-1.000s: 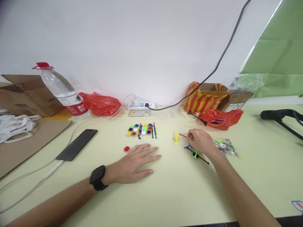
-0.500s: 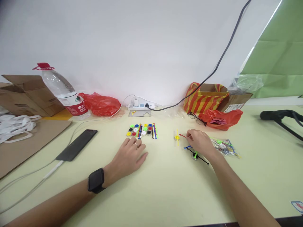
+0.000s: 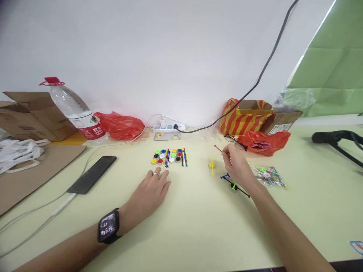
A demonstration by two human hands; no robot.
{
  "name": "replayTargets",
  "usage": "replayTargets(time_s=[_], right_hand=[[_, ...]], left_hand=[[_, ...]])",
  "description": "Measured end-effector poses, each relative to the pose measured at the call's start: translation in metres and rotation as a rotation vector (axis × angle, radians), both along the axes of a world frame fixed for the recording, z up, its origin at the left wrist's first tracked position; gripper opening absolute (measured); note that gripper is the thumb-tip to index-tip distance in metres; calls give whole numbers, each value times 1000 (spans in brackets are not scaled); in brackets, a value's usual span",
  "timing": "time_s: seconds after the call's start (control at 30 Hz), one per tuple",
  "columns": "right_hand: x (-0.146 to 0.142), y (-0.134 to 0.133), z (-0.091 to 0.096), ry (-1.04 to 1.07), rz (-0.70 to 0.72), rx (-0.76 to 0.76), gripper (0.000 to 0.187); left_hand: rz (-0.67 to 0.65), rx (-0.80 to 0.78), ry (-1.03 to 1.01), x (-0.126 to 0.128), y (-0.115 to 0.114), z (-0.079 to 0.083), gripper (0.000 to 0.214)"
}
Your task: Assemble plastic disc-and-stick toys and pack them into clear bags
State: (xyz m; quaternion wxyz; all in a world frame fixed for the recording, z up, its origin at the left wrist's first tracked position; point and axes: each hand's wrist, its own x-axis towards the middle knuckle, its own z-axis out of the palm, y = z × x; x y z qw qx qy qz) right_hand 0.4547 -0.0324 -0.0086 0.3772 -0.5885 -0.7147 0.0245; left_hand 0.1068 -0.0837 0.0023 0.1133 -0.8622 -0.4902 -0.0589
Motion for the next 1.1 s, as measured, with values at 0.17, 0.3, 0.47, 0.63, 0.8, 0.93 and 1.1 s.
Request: replayTargets(time_s=[0.17, 0.3, 0.47, 0.63, 0.8, 0.93, 1.1], right_hand=[[-32, -17, 5, 42, 183, -61, 11], [-57, -32, 8, 93, 283, -96, 17], [-78, -43, 4, 183, 435, -181, 17], [-94, -47, 0, 314, 542, -309, 11], [-105, -49, -4, 373, 576, -315, 13], [-109, -49, -9, 383, 617, -307, 14], [-111, -48, -13, 356, 666, -285, 18]], left_hand=[[-246, -163, -338, 6, -1, -3, 39], [-376, -253, -510, 9, -4, -5, 58], [-351, -220, -500, 9, 0, -3, 45], [-293, -208, -632, 7, 5, -4, 37], [-296, -320, -650, 6, 9, -12, 55], [-317, -366, -632, 7, 11, -12, 44], [-323, -387, -655, 7, 12, -10, 30]])
